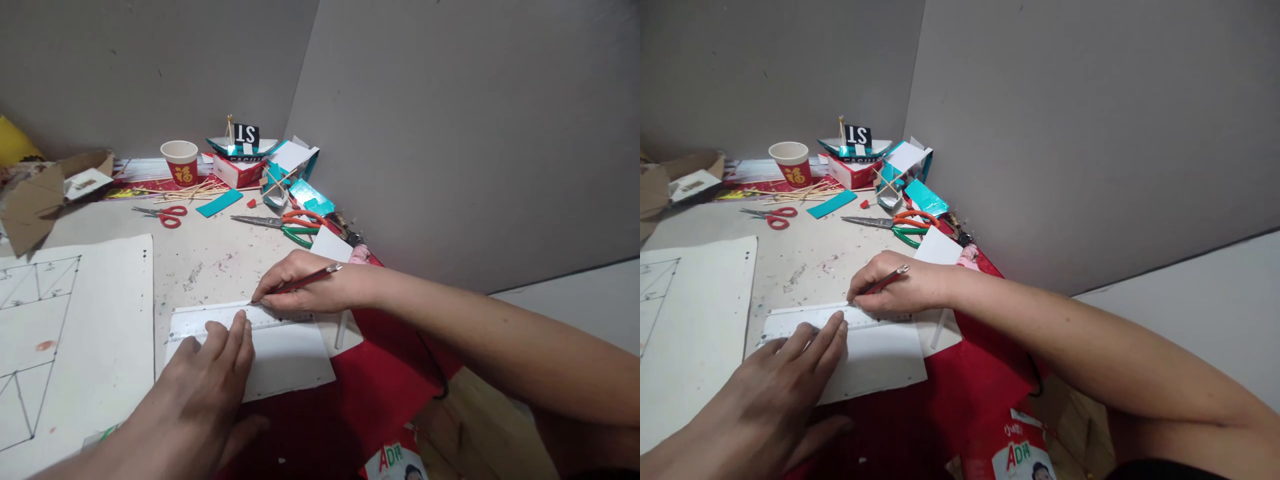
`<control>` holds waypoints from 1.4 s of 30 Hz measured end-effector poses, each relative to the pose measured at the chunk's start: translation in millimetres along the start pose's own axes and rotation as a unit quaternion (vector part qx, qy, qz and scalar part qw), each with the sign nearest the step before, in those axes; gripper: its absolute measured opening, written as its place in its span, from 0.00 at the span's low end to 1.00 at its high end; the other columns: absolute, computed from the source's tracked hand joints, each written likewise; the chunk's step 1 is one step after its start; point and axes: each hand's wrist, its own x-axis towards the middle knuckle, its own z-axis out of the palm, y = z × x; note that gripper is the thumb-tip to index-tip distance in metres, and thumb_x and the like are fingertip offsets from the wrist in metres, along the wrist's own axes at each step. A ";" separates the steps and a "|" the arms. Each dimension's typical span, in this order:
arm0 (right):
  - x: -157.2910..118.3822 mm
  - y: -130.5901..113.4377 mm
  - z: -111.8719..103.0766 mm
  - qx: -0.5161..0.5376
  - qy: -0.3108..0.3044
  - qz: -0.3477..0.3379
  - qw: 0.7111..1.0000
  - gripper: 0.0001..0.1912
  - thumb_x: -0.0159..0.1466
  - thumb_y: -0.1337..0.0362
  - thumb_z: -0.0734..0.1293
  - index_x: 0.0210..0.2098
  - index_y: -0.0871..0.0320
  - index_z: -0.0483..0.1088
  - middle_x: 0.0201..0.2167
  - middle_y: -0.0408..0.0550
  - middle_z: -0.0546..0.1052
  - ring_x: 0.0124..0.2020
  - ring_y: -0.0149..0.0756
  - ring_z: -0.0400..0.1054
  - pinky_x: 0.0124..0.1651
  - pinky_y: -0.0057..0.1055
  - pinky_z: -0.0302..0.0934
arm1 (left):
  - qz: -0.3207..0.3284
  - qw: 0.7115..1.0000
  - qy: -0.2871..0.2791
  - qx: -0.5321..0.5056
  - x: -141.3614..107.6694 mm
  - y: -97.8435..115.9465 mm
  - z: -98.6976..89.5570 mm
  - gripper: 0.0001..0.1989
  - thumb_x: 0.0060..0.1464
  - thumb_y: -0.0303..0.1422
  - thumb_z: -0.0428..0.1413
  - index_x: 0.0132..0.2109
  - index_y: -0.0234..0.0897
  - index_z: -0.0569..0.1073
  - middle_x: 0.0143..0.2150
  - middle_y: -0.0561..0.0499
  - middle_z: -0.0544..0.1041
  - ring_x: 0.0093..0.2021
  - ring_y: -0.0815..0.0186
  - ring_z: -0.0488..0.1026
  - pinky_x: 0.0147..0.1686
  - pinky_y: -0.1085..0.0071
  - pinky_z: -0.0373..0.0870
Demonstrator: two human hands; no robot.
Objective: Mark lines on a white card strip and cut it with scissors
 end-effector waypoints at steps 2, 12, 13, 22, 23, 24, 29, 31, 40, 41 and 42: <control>-0.5 -0.4 0.1 0.001 -0.002 -0.001 1.000 0.12 0.63 0.73 0.64 0.42 0.68 0.78 0.34 0.52 0.81 0.33 0.31 0.72 0.38 0.24 0.65 | 0.004 1.000 0.003 -0.005 -0.4 -0.3 0.2 0.39 0.51 0.43 0.58 0.64 0.22 0.62 0.63 0.29 0.66 0.52 0.42 0.69 0.40 0.50 0.75; -7.6 -1.5 -5.4 -0.014 -0.012 0.021 1.000 0.12 0.63 0.73 0.64 0.42 0.66 0.78 0.36 0.51 0.81 0.34 0.32 0.73 0.38 0.25 0.65 | -0.011 0.999 -0.037 -0.020 0.9 0.3 -2.7 0.38 0.52 0.41 0.57 0.65 0.23 0.60 0.64 0.30 0.64 0.54 0.42 0.68 0.42 0.49 0.74; -8.7 -2.1 -6.3 -0.018 -0.014 0.029 0.999 0.12 0.63 0.73 0.64 0.42 0.65 0.78 0.36 0.51 0.81 0.35 0.32 0.73 0.38 0.25 0.65 | -0.014 0.999 -0.042 -0.021 0.8 0.7 -3.5 0.38 0.52 0.41 0.57 0.65 0.23 0.60 0.65 0.30 0.64 0.54 0.42 0.68 0.42 0.50 0.74; -13.6 -3.7 -9.0 -0.024 -0.009 0.037 0.999 0.11 0.63 0.74 0.64 0.41 0.65 0.78 0.36 0.51 0.81 0.35 0.31 0.74 0.38 0.24 0.65 | -0.029 0.996 -0.083 -0.024 4.6 3.3 -9.8 0.39 0.52 0.41 0.56 0.66 0.23 0.59 0.66 0.30 0.62 0.54 0.41 0.69 0.43 0.48 0.74; -14.1 -3.4 -9.1 -0.020 -0.008 0.038 0.999 0.11 0.63 0.74 0.64 0.41 0.65 0.78 0.36 0.51 0.81 0.35 0.31 0.74 0.38 0.24 0.65 | -0.030 0.996 -0.084 -0.025 5.3 3.5 -10.0 0.39 0.53 0.41 0.56 0.66 0.24 0.58 0.66 0.31 0.62 0.54 0.41 0.68 0.44 0.47 0.74; -14.7 -3.0 -9.2 -0.016 -0.009 0.040 0.999 0.11 0.63 0.73 0.64 0.41 0.65 0.78 0.36 0.50 0.81 0.34 0.31 0.74 0.38 0.24 0.65 | -0.031 0.996 -0.086 -0.026 6.0 3.6 -10.2 0.39 0.53 0.41 0.56 0.67 0.25 0.58 0.66 0.32 0.61 0.55 0.41 0.68 0.44 0.47 0.74; -18.3 0.9 -9.5 0.000 -0.006 0.047 0.999 0.11 0.63 0.72 0.64 0.41 0.64 0.78 0.35 0.49 0.81 0.34 0.31 0.73 0.37 0.24 0.65 | -0.040 0.994 -0.102 -0.024 10.5 3.8 -11.5 0.40 0.53 0.41 0.56 0.68 0.26 0.56 0.67 0.33 0.61 0.54 0.42 0.69 0.43 0.48 0.74; -20.1 2.7 -9.8 0.010 -0.007 0.051 0.999 0.11 0.64 0.71 0.64 0.41 0.64 0.78 0.35 0.50 0.81 0.34 0.32 0.73 0.37 0.25 0.65 | -0.043 0.993 -0.109 -0.023 12.2 4.1 -12.5 0.39 0.53 0.42 0.56 0.68 0.27 0.56 0.67 0.33 0.61 0.54 0.42 0.69 0.43 0.48 0.74; -26.4 5.5 -12.1 0.016 -0.005 0.052 0.999 0.11 0.64 0.70 0.64 0.41 0.66 0.78 0.35 0.52 0.81 0.34 0.33 0.73 0.37 0.26 0.66 | -0.046 0.991 -0.125 -0.009 14.3 7.5 -15.2 0.40 0.53 0.42 0.56 0.67 0.25 0.57 0.67 0.32 0.59 0.54 0.40 0.69 0.42 0.46 0.74; -26.8 5.3 -12.5 0.016 -0.005 0.055 0.998 0.11 0.63 0.70 0.64 0.40 0.66 0.78 0.35 0.52 0.81 0.34 0.33 0.73 0.37 0.27 0.66 | -0.047 0.991 -0.126 -0.008 14.3 7.7 -15.2 0.40 0.53 0.42 0.56 0.67 0.25 0.57 0.67 0.32 0.59 0.54 0.40 0.69 0.42 0.46 0.74; -27.4 5.2 -12.8 0.016 -0.005 0.060 0.998 0.11 0.63 0.71 0.64 0.40 0.65 0.78 0.35 0.52 0.81 0.34 0.33 0.73 0.37 0.27 0.66 | -0.048 0.991 -0.126 -0.008 14.3 7.8 -15.3 0.40 0.53 0.42 0.56 0.67 0.25 0.57 0.67 0.32 0.60 0.53 0.40 0.69 0.42 0.46 0.74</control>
